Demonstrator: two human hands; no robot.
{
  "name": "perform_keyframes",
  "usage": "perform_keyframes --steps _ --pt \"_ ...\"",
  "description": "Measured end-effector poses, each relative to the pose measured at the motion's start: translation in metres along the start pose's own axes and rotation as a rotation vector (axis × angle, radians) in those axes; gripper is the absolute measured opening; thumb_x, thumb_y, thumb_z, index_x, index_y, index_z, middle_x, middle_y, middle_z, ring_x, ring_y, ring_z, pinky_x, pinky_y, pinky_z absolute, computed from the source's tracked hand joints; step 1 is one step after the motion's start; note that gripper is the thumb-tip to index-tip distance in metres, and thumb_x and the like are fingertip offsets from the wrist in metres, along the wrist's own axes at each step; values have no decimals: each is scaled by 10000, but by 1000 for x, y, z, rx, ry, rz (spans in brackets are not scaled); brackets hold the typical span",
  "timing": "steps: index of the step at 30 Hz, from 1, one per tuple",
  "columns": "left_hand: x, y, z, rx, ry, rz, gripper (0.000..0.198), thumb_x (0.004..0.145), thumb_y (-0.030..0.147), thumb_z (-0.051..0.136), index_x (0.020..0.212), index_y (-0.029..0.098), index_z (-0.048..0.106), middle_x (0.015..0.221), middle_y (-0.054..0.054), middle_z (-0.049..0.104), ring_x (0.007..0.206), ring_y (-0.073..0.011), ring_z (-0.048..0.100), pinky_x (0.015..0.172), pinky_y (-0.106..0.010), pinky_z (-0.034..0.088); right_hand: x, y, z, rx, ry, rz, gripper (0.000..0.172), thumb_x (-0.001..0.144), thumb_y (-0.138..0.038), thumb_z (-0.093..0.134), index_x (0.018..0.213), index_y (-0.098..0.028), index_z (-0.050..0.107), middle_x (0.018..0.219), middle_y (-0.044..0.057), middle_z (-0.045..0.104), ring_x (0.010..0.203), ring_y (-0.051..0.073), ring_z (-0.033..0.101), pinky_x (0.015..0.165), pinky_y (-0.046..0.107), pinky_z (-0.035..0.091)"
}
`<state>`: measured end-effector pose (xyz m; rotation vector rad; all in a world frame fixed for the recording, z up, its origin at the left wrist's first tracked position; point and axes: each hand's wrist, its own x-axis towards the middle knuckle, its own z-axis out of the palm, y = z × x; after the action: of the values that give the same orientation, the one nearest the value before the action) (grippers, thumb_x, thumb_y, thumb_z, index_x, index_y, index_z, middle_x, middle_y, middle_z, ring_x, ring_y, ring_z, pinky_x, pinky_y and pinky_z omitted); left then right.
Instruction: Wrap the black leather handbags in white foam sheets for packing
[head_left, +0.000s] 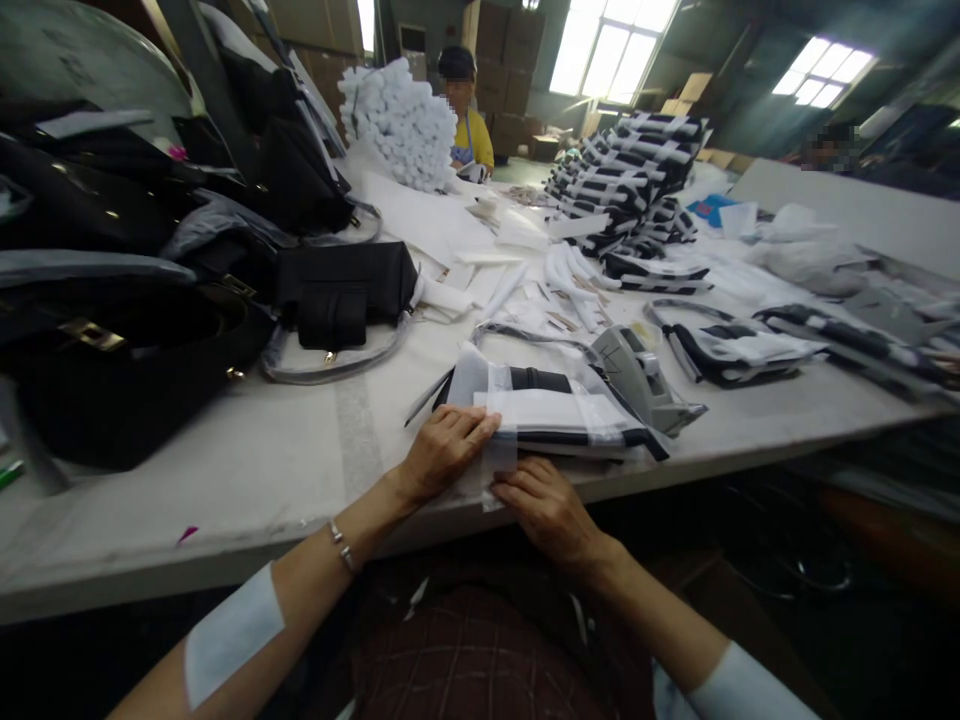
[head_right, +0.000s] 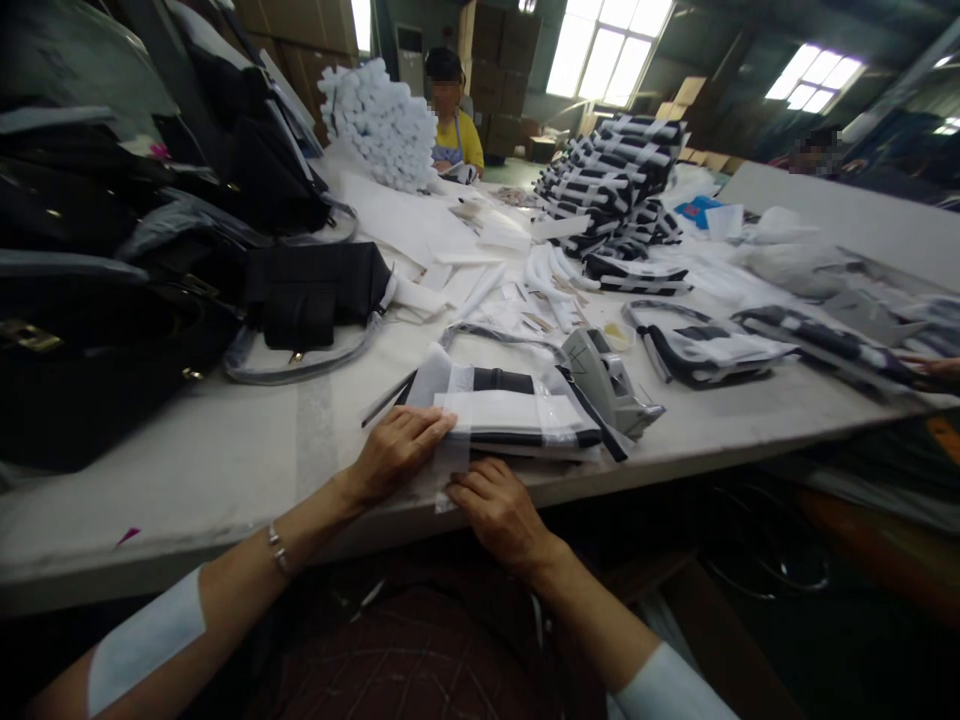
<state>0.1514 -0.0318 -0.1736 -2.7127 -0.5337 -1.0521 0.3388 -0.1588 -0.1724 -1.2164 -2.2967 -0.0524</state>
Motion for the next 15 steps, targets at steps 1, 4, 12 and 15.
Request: perform_keyframes --steps 1,4,12,15 --pt "1 0 -1 5 1 8 288 967 122 487 1241 151 573 1102 -94 697 970 -216 651 841 -353 505 3 -1 5 8 40 12 184 952 -126 531 1015 -189 693 952 67 735 915 218 634 873 392 498" --pt "3 0 -2 26 -8 26 288 969 131 487 1244 154 567 1103 -94 692 949 -219 646 829 -355 505 17 -7 13 36 134 68 180 953 -125 526 879 -185 680 786 51 703 784 200 625 779 350 502" --pt "12 -5 9 32 -22 -4 291 958 140 514 1242 171 567 1110 -89 690 942 -205 645 841 -361 502 20 -51 32 211 219 75 217 938 -72 474 933 -211 641 848 53 732 807 182 693 891 352 543" --pt "11 -6 14 28 -8 -6 265 950 142 528 1208 168 582 1120 -90 690 932 -203 645 826 -353 503 15 -63 27 254 203 92 178 946 -116 514 956 -227 653 864 45 748 802 189 710 867 343 568"
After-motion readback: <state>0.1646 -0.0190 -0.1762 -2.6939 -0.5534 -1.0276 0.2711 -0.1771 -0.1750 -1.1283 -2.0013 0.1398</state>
